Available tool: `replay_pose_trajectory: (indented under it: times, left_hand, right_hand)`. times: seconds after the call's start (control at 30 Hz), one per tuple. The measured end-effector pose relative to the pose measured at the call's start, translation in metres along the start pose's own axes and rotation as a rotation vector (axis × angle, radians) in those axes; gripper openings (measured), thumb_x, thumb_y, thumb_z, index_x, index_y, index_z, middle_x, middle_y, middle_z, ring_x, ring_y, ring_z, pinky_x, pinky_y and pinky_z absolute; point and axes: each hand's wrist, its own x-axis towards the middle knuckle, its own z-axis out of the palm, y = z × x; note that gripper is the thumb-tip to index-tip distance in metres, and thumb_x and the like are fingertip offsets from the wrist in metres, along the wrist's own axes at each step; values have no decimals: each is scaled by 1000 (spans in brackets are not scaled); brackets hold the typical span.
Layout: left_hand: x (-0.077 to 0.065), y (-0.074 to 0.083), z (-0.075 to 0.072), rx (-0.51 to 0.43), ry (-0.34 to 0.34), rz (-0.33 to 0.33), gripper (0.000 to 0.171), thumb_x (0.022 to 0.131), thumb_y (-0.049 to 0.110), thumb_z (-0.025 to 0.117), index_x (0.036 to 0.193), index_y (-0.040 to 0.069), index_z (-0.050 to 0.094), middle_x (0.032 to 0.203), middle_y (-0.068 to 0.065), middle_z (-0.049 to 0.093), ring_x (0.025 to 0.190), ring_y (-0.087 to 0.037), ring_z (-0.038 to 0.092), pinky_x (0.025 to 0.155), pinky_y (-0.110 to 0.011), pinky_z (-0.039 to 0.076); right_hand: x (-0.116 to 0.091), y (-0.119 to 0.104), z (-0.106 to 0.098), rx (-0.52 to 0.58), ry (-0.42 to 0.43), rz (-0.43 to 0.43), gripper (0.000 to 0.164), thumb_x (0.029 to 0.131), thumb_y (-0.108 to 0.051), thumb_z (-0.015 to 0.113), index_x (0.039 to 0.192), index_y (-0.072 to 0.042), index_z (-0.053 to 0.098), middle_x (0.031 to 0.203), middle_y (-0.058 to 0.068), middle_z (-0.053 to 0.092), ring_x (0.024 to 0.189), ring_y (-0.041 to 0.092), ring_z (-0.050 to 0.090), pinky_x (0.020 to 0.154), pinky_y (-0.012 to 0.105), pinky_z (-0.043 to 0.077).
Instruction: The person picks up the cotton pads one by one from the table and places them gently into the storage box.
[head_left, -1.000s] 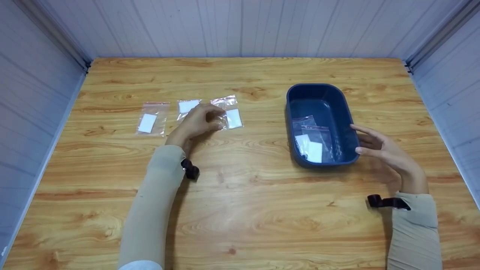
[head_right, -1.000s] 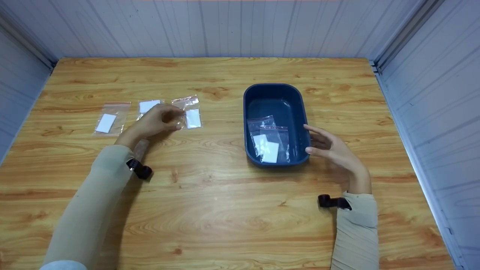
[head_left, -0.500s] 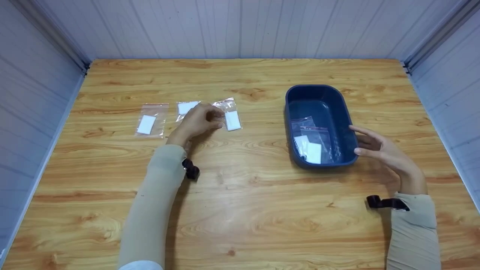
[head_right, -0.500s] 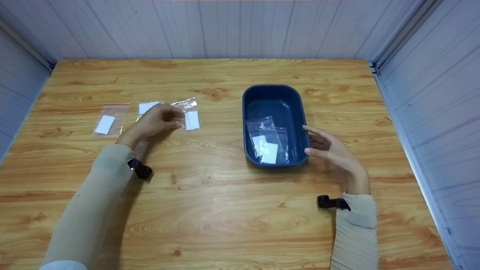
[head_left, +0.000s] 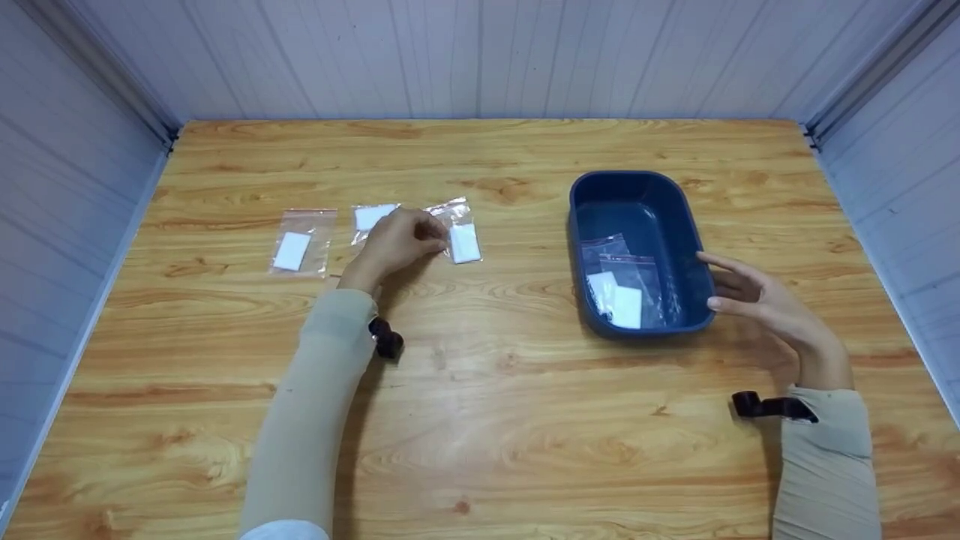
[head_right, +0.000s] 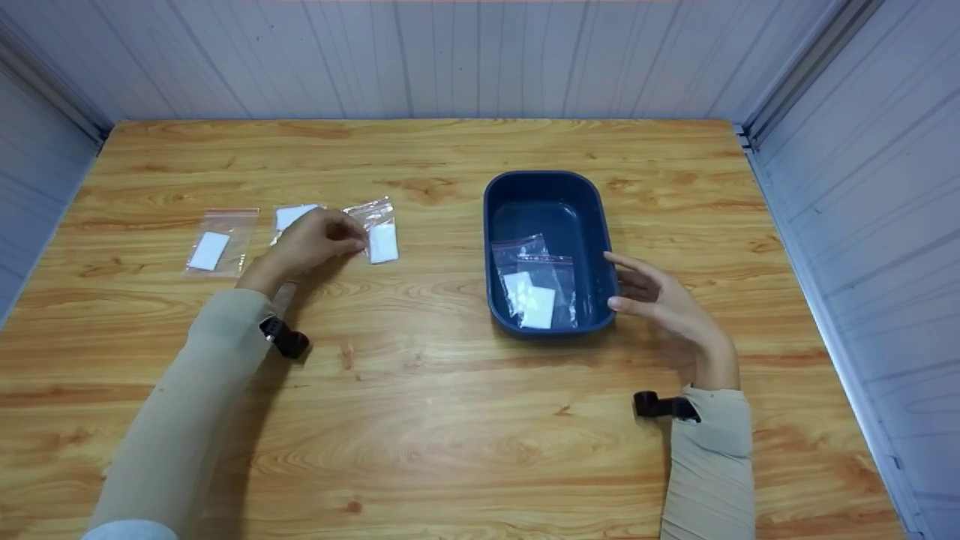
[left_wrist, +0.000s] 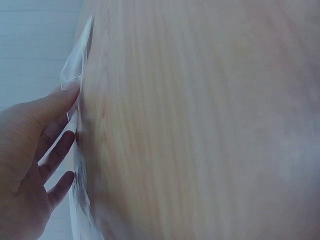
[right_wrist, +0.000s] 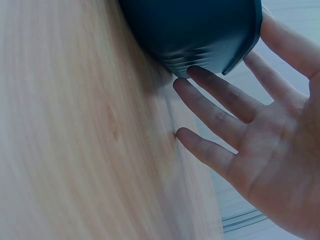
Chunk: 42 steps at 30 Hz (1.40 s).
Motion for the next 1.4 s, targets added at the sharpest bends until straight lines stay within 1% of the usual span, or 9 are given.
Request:
replay_pose_trajectory:
  times: [0.1, 0.23, 0.33, 0.6, 0.73, 0.87, 1.1, 1.4]
  left_hand:
    - [0, 2, 0, 7, -1, -22, 15, 91, 20, 75, 103, 12, 74, 102, -3, 71, 98, -18, 63, 94, -36, 45]
    - [-1, 3, -2, 13, 3, -30, 13, 92, 21, 74, 101, 12, 74, 102, -2, 71, 99, -18, 63, 94, -36, 45]
    - [-2, 3, -2, 18, 11, -28, 12, 92, 21, 73, 100, 12, 75, 102, -2, 71, 98, -18, 63, 92, -36, 46]
    - [-2, 3, -2, 50, 30, 6, 11, 92, 21, 73, 98, 12, 75, 98, -2, 72, 93, -19, 63, 87, -37, 46]
    - [-2, 3, -1, 55, 43, 8, 10, 93, 21, 72, 98, 12, 75, 96, -1, 72, 90, -18, 62, 85, -36, 46]
    - [-1, 2, -1, 54, 52, 4, 11, 93, 21, 72, 98, 12, 75, 96, -2, 72, 89, -18, 62, 84, -36, 46]
    - [-3, 3, -2, 53, 73, -6, 11, 93, 21, 72, 99, 12, 76, 94, -2, 71, 89, -19, 62, 84, -37, 46]
    - [-8, 1, -3, 36, 95, 5, 13, 94, 24, 71, 101, 14, 76, 96, -2, 71, 93, -19, 63, 87, -38, 46]
  right_hand:
    - [0, 0, 0, -1, -2, -5, 62, 98, -1, 58, 154, -9, 33, 149, 8, 44, 124, 5, 50, 93, 19, 47]
    - [1, 1, 0, 12, -4, -2, 62, 98, -1, 58, 154, -10, 33, 147, 3, 46, 124, 6, 50, 92, 20, 48]
    - [1, 1, 1, 27, -10, 1, 62, 99, 0, 57, 155, -10, 33, 145, -1, 46, 124, 7, 50, 92, 20, 48]
    - [2, 1, 0, 39, -21, 0, 62, 99, 0, 56, 155, -10, 32, 145, -1, 45, 125, 7, 49, 93, 20, 48]
    - [3, 1, 0, 38, -22, 2, 62, 99, 0, 56, 155, -10, 31, 144, -2, 46, 124, 7, 49, 93, 20, 47]
    - [3, 0, 0, 26, -16, 10, 62, 99, -2, 57, 155, -11, 32, 145, 1, 45, 124, 6, 49, 93, 20, 48]
    - [2, -1, -1, -5, -6, 21, 62, 100, -4, 57, 155, -12, 32, 151, 16, 40, 124, 4, 48, 93, 19, 47]
    - [2, -2, 0, -29, 0, 19, 63, 99, -6, 59, 155, -14, 32, 154, 15, 37, 125, 3, 47, 93, 18, 46]
